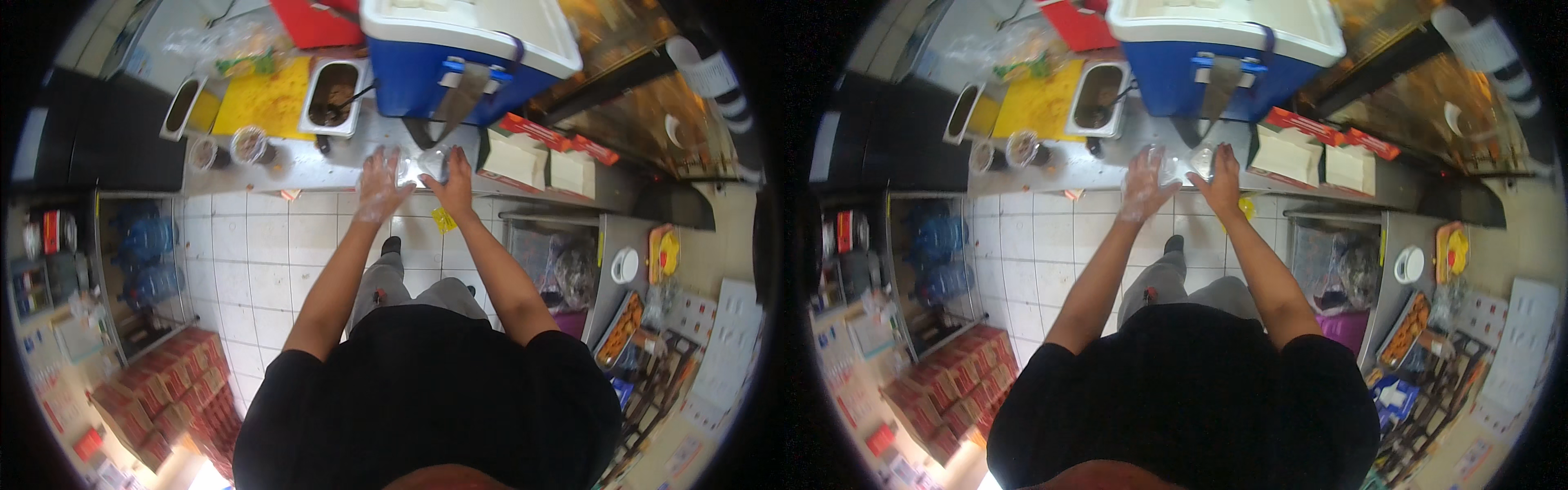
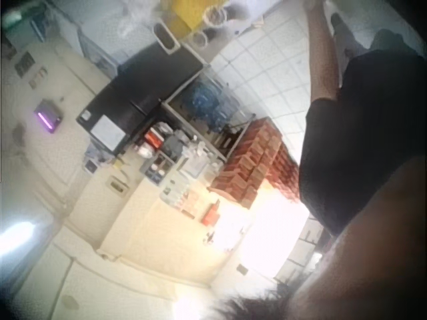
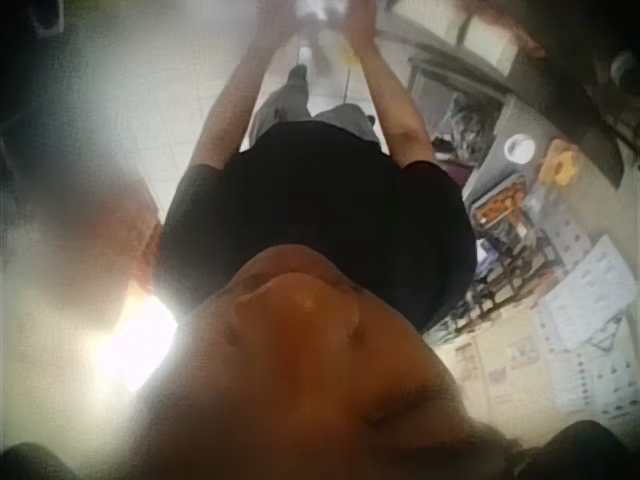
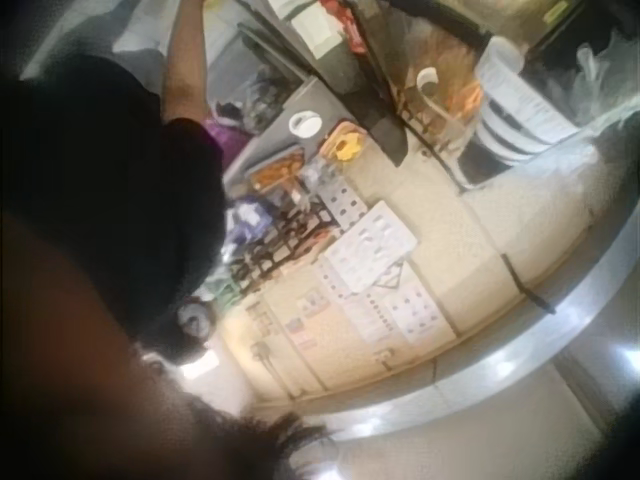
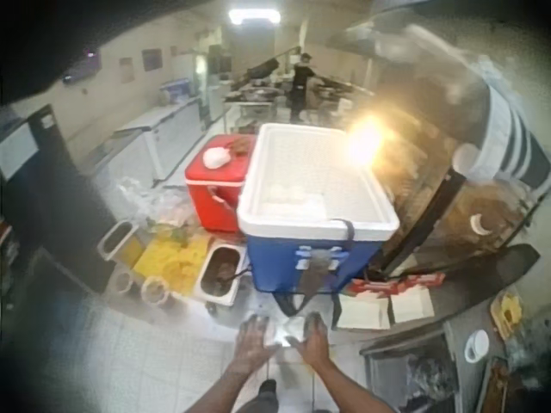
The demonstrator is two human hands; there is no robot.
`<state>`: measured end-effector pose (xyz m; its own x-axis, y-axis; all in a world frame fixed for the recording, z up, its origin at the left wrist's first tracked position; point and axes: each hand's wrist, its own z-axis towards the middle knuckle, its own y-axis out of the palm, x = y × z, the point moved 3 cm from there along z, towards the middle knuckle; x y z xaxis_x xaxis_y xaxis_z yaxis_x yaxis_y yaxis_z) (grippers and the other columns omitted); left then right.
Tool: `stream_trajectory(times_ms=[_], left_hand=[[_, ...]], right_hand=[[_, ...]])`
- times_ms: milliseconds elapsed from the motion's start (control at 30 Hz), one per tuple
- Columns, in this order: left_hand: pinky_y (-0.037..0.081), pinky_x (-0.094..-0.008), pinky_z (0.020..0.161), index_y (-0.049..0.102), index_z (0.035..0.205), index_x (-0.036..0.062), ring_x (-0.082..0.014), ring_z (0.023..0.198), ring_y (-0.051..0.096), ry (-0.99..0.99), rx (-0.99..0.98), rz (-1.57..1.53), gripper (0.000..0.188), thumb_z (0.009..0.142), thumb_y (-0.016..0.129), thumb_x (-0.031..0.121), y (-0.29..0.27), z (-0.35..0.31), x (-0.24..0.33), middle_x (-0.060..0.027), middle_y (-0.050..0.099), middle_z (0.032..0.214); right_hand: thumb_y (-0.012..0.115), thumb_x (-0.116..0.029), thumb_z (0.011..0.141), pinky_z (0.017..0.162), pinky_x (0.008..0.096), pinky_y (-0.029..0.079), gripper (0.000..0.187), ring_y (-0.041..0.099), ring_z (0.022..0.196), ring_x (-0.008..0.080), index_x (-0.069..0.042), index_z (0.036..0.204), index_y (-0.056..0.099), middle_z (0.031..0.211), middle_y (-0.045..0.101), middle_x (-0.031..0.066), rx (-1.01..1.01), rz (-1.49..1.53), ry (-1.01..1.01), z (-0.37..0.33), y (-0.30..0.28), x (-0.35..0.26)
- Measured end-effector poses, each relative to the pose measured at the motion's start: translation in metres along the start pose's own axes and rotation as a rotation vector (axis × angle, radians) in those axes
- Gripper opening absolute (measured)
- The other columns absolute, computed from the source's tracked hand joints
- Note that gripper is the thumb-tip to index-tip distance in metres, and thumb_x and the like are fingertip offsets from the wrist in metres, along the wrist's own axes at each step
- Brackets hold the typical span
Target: The person assembles food orders by placing fried chicken, rice, and a side into takeaway boxes. They handle plastic containers, open boxes, and use a scoop to transfer food items from trays into the packaging.
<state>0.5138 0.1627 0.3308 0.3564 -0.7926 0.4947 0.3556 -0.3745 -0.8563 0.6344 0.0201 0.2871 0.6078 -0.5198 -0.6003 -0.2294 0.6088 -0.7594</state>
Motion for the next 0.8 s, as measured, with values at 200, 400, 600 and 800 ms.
stream_trajectory(times_ms=[200,400,600,800], left_hand=[[0.038,-0.0462,0.104,0.045,0.137,0.0004,-0.0361,0.123,0.048,0.053,-0.337,0.333,0.086,0.071,0.074,0.048,0.036,0.058,-0.03,-0.0226,0.051,0.133],[0.042,-0.0343,0.101,0.038,0.143,0.0022,-0.0235,0.12,0.051,-0.268,-0.739,-0.964,0.072,0.085,0.07,0.032,-0.021,-0.012,0.026,-0.0106,0.049,0.133],[0.044,-0.0412,0.102,0.021,0.151,0.0073,-0.0286,0.131,0.042,-0.198,-1.318,-1.343,0.085,0.088,0.068,0.038,0.034,-0.075,0.15,-0.0117,0.038,0.145],[0.049,-0.0437,0.096,0.027,0.148,0.0073,-0.0304,0.127,0.046,-0.341,-1.668,-1.291,0.074,0.09,0.065,0.036,0.091,-0.098,0.266,-0.0117,0.041,0.143]], right_hand=[[0.072,-0.034,0.082,0.111,0.0497,0.028,0.083,0.033,0.134,0.0437,0.004,0.144,0.031,0.144,0.035,0.0282,0.193,-0.011,0.108,-0.047,-0.035,-0.019],[0.078,-0.049,0.072,0.112,0.0445,0.029,0.097,0.035,0.135,0.0361,-0.003,0.145,0.032,0.146,0.037,0.0195,-0.019,0.344,0.018,-0.128,-0.089,-0.061],[0.081,-0.051,0.065,0.112,0.0436,0.028,0.109,0.035,0.135,0.0364,-0.002,0.147,0.028,0.143,0.039,0.0213,0.171,0.31,0.176,-0.178,-0.164,-0.032],[0.08,-0.044,0.07,0.111,0.0442,0.029,0.1,0.038,0.132,0.0362,-0.003,0.146,0.03,0.14,0.043,0.02,0.328,0.201,0.347,-0.258,-0.254,0.006]])
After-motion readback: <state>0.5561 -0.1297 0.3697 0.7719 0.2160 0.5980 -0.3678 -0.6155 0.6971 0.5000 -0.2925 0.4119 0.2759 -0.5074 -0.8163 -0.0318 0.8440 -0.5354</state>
